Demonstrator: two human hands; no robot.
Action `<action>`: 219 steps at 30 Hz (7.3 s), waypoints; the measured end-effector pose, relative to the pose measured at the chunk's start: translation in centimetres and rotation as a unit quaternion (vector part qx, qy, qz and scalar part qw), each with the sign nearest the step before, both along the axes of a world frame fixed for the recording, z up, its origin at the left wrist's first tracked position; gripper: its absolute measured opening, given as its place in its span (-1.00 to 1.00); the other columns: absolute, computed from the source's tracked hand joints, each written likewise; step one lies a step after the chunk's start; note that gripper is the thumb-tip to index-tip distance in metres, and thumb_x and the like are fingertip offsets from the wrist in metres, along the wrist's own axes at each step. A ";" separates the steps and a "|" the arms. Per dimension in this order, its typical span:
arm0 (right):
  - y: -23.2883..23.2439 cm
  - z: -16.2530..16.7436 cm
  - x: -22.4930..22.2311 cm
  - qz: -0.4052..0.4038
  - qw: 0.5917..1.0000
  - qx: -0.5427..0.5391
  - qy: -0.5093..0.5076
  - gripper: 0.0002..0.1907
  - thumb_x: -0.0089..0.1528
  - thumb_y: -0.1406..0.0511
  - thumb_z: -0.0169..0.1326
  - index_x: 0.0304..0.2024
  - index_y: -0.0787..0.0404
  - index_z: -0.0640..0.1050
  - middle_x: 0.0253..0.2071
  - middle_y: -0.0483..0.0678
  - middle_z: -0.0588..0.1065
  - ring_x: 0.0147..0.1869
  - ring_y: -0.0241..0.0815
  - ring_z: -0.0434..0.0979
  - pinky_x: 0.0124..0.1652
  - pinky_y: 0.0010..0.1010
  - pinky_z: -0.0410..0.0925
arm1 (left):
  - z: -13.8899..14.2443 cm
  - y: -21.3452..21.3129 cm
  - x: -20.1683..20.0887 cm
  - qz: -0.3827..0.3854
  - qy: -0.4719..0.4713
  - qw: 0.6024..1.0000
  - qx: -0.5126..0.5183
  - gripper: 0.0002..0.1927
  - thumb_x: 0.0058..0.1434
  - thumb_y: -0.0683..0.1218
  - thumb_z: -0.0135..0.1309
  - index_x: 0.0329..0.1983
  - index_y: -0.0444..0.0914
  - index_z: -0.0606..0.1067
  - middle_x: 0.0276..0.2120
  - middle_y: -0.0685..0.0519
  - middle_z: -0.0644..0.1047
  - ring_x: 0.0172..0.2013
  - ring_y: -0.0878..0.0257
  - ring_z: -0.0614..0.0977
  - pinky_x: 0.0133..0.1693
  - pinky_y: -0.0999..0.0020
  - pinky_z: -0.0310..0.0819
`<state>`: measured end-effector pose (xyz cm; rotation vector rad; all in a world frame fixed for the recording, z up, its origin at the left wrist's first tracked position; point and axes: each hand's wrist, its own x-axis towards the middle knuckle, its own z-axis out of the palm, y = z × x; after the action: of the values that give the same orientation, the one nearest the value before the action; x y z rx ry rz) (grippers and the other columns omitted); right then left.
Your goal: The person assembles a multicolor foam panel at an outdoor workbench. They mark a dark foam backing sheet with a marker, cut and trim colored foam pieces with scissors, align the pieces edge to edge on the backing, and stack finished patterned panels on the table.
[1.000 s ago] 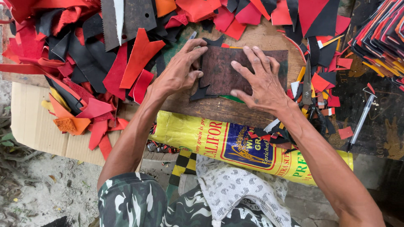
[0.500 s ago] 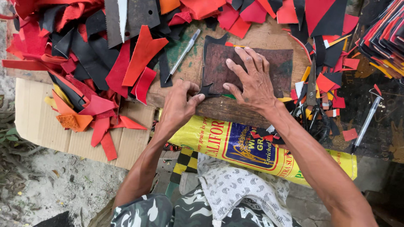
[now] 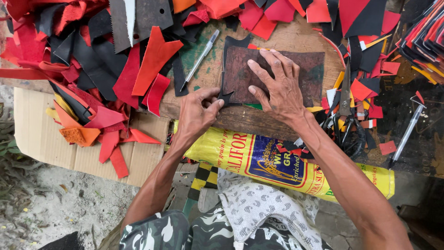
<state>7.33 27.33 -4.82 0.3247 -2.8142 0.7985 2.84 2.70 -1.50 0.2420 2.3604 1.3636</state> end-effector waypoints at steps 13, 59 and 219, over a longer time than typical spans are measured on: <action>-0.2 0.2 -0.1 0.009 1.000 0.015 0.011 -0.34 0.31 -0.01 0.19 0.37 0.11 0.43 0.47 0.14 0.19 0.53 0.19 0.10 0.39 0.07 0.01 | 0.4 0.4 0.1 0.021 -0.047 0.998 0.047 -0.69 0.21 -0.24 0.19 0.02 -0.43 0.57 -0.38 0.03 0.57 -0.50 0.43 0.56 -0.49 0.46 0.48; -0.9 0.1 0.2 -0.049 0.998 0.045 0.009 -0.35 0.27 0.03 0.23 0.38 -0.03 0.43 0.38 0.17 0.20 0.54 0.25 0.04 0.38 0.26 -0.09 | -0.1 3.9 -7.0 -0.216 0.226 0.940 -0.139 -0.42 0.06 -0.29 0.24 0.19 -0.47 0.43 0.00 -0.28 0.47 -0.02 -0.14 0.56 0.05 0.07 0.46; 5.5 1.7 5.0 0.042 0.994 -0.071 -0.079 -0.42 0.17 0.43 0.18 0.28 0.18 0.48 0.50 0.09 0.23 0.61 0.12 0.10 0.46 -0.11 0.09 | 0.9 6.0 -8.7 -0.113 0.150 0.965 -0.184 -0.68 0.06 -0.06 0.38 -0.45 -0.40 0.53 -0.56 -0.28 0.52 -0.43 -0.23 0.60 -0.35 -0.04 0.43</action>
<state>12.35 32.82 -3.17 0.3735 -2.8828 1.0803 -5.87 8.69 -0.64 0.6236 2.6749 0.8098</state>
